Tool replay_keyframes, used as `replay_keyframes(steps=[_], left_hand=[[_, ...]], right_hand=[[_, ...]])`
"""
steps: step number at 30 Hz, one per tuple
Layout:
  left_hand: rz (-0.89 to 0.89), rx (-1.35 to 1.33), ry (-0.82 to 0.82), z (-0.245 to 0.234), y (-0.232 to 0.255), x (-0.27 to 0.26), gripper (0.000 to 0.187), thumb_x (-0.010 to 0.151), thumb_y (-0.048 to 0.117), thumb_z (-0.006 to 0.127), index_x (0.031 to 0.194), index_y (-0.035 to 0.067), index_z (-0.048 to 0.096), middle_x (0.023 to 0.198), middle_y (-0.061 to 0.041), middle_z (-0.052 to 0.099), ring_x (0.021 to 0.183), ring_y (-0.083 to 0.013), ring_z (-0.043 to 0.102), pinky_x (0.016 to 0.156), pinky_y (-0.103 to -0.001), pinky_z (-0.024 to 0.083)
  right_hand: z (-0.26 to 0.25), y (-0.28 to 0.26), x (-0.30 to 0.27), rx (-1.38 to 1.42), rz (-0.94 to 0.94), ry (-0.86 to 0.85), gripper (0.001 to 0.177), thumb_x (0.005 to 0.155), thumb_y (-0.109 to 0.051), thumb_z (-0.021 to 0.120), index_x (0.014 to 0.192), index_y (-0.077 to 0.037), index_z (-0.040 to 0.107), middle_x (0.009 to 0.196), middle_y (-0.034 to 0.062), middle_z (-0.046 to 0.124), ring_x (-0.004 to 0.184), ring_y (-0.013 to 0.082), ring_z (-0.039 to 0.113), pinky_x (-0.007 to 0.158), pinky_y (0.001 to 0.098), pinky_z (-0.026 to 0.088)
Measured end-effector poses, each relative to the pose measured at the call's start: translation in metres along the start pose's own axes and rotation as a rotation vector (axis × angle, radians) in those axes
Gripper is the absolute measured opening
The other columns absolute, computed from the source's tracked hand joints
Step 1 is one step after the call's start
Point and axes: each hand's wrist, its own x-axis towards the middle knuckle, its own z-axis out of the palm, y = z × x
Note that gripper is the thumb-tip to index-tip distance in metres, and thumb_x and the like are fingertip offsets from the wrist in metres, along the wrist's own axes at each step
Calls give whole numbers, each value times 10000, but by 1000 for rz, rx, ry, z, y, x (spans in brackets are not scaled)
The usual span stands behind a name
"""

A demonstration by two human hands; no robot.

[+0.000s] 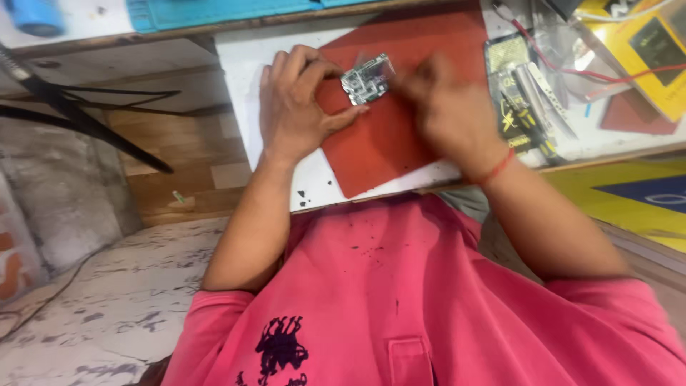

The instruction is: The person uses a purple toothbrush to scrub a small electronic circuit board placed on a red mat. They repeatedly rub the brush over the board's surface, focusing on specific areas, while holding the board steady with their other hand.

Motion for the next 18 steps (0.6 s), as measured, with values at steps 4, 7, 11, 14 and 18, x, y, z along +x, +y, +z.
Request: replay_keyframes(steps=[4, 7, 11, 14, 18], left_hand=[[-19, 13, -7, 1, -4, -12, 538, 634, 379, 1001, 1024, 155, 705, 1081, -4, 585, 993, -230, 557, 828, -405, 421], [11, 18, -4, 2, -9, -2, 577, 644, 424, 1006, 1056, 149, 709, 1084, 9, 590, 993, -227, 555, 834, -412, 420], [6, 24, 2, 0, -2, -11, 597, 665, 421, 1006, 1104, 135, 720, 1091, -12, 570, 996, -238, 550, 820, -412, 411], [-28, 21, -23, -1, -3, -2, 562, 641, 403, 997, 1076, 162, 735, 1048, 2, 568, 958, -233, 545, 794, -413, 401], [-1, 16, 14, -2, -2, -11, 551, 673, 404, 1004, 1075, 152, 725, 1084, -3, 569, 1003, -236, 550, 827, -410, 413]], right_hand=[[2, -9, -1, 37, -81, -16, 597, 925, -36, 540, 1476, -249, 630, 1097, 114, 616, 768, 313, 683, 622, 434, 557], [0, -4, 7, 12, -55, 8, 589, 939, -39, 540, 1481, -252, 631, 1119, 113, 621, 765, 309, 678, 627, 433, 553], [0, -2, 2, 17, -76, -69, 636, 883, -28, 527, 1477, -231, 633, 1121, 147, 622, 689, 325, 656, 558, 421, 540], [-3, -5, 5, 5, 47, -87, 559, 937, -58, 527, 1440, -270, 647, 1133, 112, 641, 671, 337, 656, 589, 446, 546], [-4, -20, 2, 58, 35, -27, 585, 950, -20, 498, 1484, -220, 631, 1165, 146, 622, 786, 365, 671, 677, 472, 562]])
